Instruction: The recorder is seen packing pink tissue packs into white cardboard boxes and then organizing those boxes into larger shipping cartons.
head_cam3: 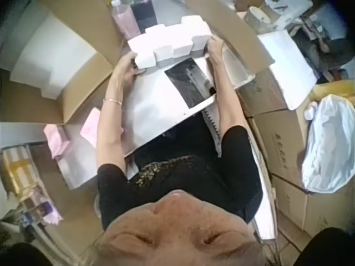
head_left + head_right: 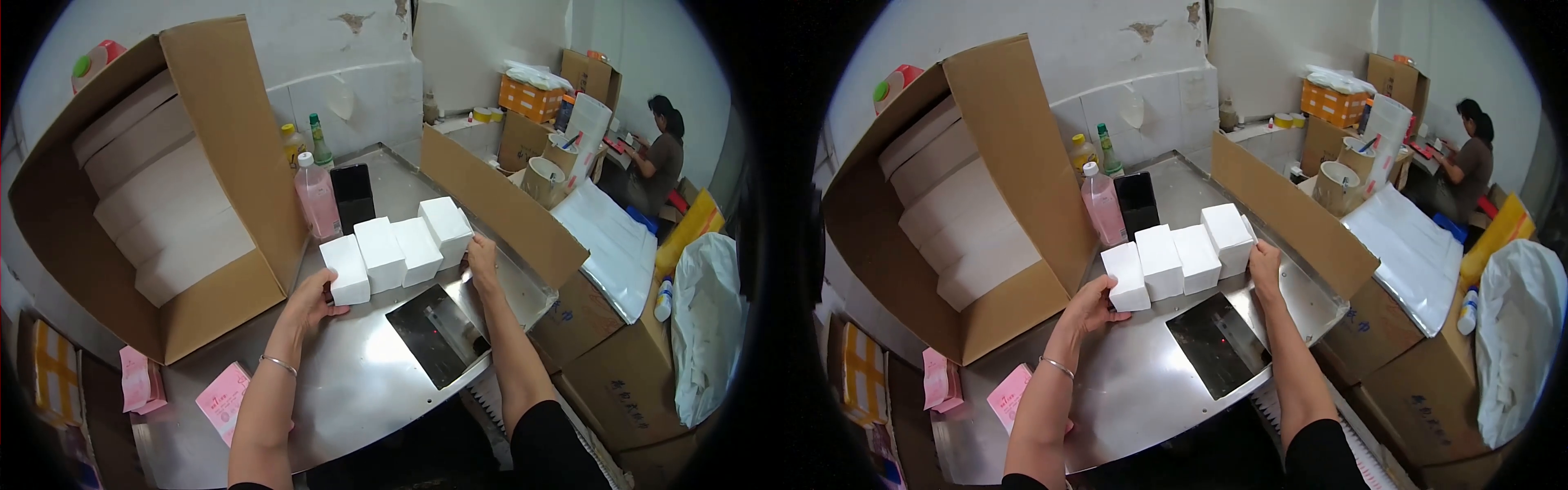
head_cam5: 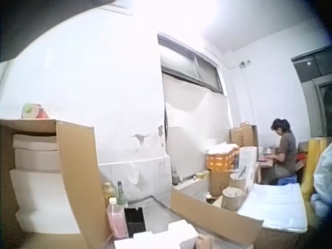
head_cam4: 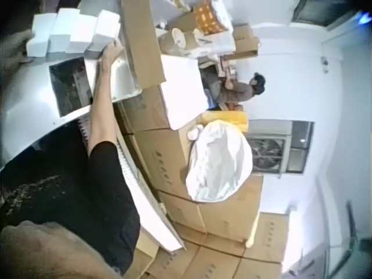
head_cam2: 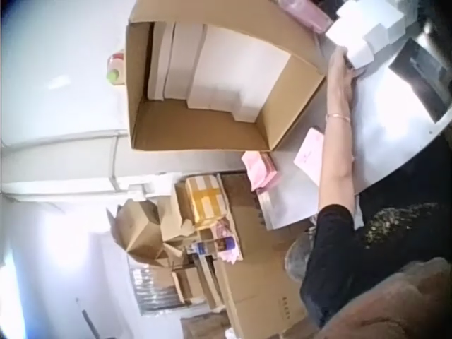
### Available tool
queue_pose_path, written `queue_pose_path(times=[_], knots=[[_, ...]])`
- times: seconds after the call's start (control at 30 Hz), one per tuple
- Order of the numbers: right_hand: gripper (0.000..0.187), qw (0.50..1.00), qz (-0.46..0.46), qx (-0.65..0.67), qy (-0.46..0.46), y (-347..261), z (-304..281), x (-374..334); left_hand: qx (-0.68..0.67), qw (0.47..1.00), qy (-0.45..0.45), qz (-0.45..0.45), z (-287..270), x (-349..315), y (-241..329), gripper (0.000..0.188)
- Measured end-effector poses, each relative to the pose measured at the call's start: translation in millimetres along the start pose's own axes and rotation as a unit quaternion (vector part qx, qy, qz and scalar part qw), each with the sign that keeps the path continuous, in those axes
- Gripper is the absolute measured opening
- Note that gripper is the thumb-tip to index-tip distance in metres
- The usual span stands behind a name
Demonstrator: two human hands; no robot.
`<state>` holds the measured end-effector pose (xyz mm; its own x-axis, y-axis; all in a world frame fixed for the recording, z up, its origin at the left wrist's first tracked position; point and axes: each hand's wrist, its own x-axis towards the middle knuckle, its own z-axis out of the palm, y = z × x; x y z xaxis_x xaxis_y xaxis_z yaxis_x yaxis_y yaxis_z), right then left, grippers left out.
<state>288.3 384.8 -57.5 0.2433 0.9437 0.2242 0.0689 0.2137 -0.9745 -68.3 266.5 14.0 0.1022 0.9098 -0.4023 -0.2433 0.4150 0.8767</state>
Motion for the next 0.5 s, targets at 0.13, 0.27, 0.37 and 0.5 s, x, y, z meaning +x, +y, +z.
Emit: queue_pose_path(times=[0.13,0.27,0.37,0.5], knots=[[0.023,0.999,0.01,0.031,-0.009,-31.2,-3.3,-17.6,0.061,0.998,-0.004,0.016,1.4,6.4,11.5,0.051],[0.027,0.984,-0.065,-0.127,0.105,-56.6,-51.6,-66.8,0.114,0.993,-0.02,0.022,29.1,37.6,15.5,0.047],[0.025,0.973,-0.057,-0.161,0.157,-59.2,-85.2,-122.4,0.167,0.981,-0.047,0.086,64.2,76.8,8.8,0.046],[0.022,0.971,-0.052,-0.138,0.188,-66.6,-86.0,-174.4,0.146,0.965,-0.026,0.215,114.3,127.4,-3.4,0.059]])
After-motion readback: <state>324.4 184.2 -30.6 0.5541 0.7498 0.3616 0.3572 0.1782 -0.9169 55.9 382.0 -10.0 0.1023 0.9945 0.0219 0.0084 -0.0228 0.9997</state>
